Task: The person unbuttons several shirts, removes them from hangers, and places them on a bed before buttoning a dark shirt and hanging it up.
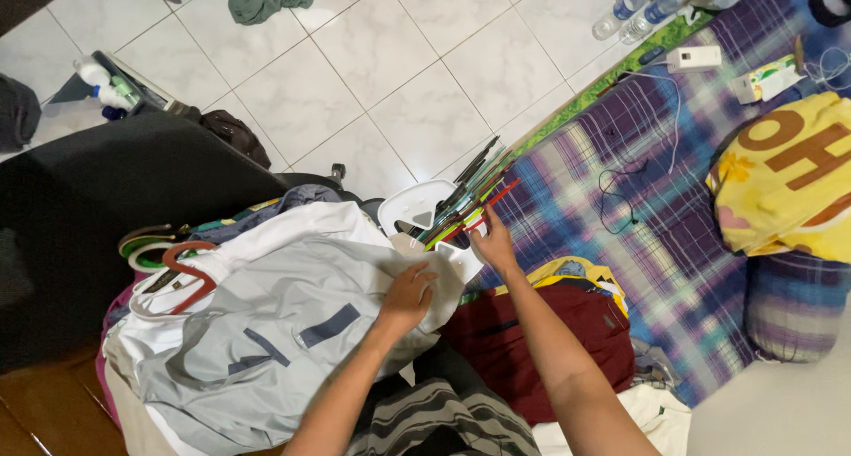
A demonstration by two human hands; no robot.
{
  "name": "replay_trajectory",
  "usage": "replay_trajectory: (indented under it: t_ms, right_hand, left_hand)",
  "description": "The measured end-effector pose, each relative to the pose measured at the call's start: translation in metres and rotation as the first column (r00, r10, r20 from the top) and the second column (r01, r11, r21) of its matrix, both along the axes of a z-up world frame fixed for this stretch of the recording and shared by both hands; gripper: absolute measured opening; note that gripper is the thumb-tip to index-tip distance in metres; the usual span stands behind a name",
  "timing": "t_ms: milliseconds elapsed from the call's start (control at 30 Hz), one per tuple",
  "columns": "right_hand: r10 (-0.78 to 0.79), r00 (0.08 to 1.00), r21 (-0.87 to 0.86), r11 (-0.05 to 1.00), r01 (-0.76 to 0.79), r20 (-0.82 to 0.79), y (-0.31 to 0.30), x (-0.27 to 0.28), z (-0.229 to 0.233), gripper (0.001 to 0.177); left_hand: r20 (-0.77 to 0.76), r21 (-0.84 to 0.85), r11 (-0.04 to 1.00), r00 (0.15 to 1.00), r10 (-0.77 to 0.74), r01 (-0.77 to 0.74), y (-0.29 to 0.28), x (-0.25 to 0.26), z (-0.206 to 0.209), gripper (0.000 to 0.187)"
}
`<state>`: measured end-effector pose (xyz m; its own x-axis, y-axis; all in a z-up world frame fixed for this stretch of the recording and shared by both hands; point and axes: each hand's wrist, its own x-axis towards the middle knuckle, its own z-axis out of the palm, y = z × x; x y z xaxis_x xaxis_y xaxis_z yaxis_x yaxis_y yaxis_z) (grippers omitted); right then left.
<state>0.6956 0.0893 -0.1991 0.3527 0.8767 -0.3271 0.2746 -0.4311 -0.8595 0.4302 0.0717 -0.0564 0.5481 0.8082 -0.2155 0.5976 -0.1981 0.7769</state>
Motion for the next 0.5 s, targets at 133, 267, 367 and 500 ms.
replay_trajectory:
  t_ms: [133,267,367,500]
  right_hand:
    - [0.125,0.988,0.058,0.99,-0.13,0.086,0.001,0.003,0.002,0.087]
    - [0.135,0.986,0.041,0.989,-0.139,0.093,0.006,0.001,0.007,0.094]
    - [0.155,0.971,0.087,0.981,-0.173,0.18,0.01,-0.01,0.025,0.092]
    - [0.133,0.94,-0.093,0.99,-0.109,0.315,0.01,-0.037,0.062,0.078]
  left_hand:
    - [0.009,-0.007,0.999,0.999,0.035,-0.035,-0.005,-0.005,0.007,0.03]
    - [0.039,0.028,0.998,0.998,0.048,-0.049,-0.009,-0.013,0.017,0.027]
    - [0.118,0.073,0.994,0.991,0.07,-0.079,-0.012,-0.024,0.03,0.024]
    - [0.225,0.074,0.981,0.961,0.159,-0.18,-0.014,-0.043,0.052,0.02]
